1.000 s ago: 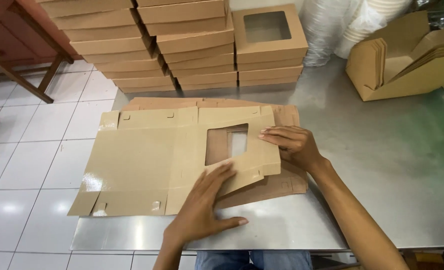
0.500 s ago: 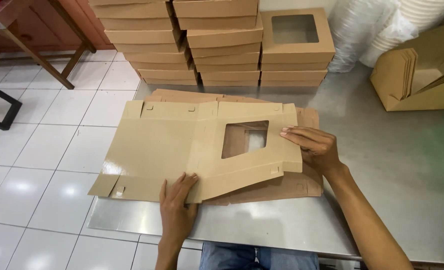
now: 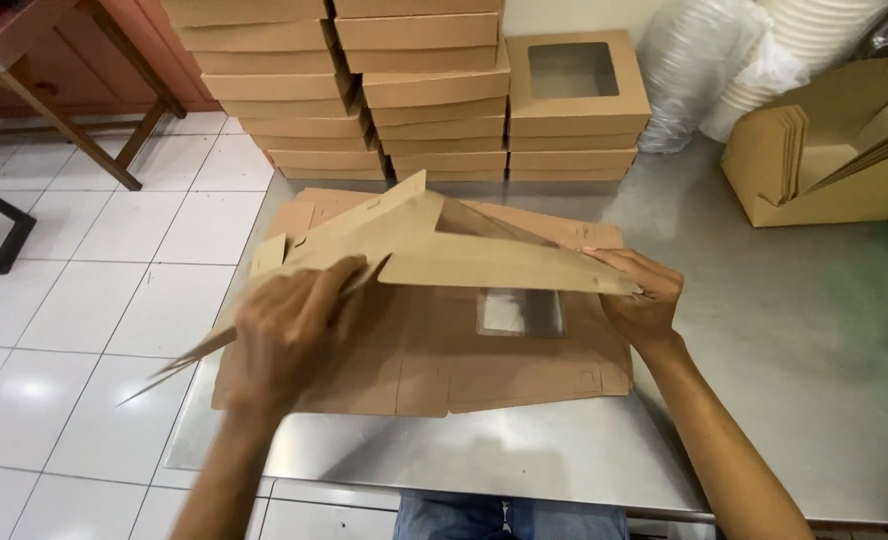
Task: The person folds flat cardboard box blanks on a metal table, pressing the flaps to form creases and assemble the boxes. The person handles multiple blanks one at a time, folding side flaps and top/bottom flaps to create finished boxes.
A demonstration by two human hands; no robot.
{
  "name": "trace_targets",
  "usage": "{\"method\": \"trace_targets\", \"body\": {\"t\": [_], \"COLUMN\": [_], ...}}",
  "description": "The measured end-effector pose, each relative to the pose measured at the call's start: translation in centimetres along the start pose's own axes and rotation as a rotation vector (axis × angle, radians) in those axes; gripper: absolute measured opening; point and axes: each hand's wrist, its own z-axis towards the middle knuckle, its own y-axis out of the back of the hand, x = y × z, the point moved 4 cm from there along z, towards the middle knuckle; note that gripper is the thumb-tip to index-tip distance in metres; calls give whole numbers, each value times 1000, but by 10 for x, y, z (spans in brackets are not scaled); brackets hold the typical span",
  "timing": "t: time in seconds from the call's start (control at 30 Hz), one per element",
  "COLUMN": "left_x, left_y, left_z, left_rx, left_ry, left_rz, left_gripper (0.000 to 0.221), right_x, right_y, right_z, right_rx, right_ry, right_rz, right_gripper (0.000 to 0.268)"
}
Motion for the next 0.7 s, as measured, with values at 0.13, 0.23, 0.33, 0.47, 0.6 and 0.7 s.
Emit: {"method": "trace_targets", "body": {"t": [0.13,0.23,0.33,0.47,0.6,0.7], "left_x": [3,8,23,44,69,88], "left_y": [13,12,8,-15,-61,-106], "left_z": [56,84,111,131,138,126], "left_rx": [33,-5,-29,12,137,223], "left_ry": [-235,-329,-398,-364,-251,-150], "left_rz": [49,-16,53,94,-107,-148], "left_gripper": [16,21,42,55,49,46], "right_x": [-36,1,-16,-23,-7,-10], "right_y": [16,13,12,9,4,2], "right_z": [-19,4,-7,-10,0,2], "right_rx": [-52,-12,-91,-93,-79,-37], "right_ry": [-57,-143,-325,-533,-779,-914], "right_rz": [-5,82,319,456,587,610], "right_gripper": [6,12,25,21,10,14]}}
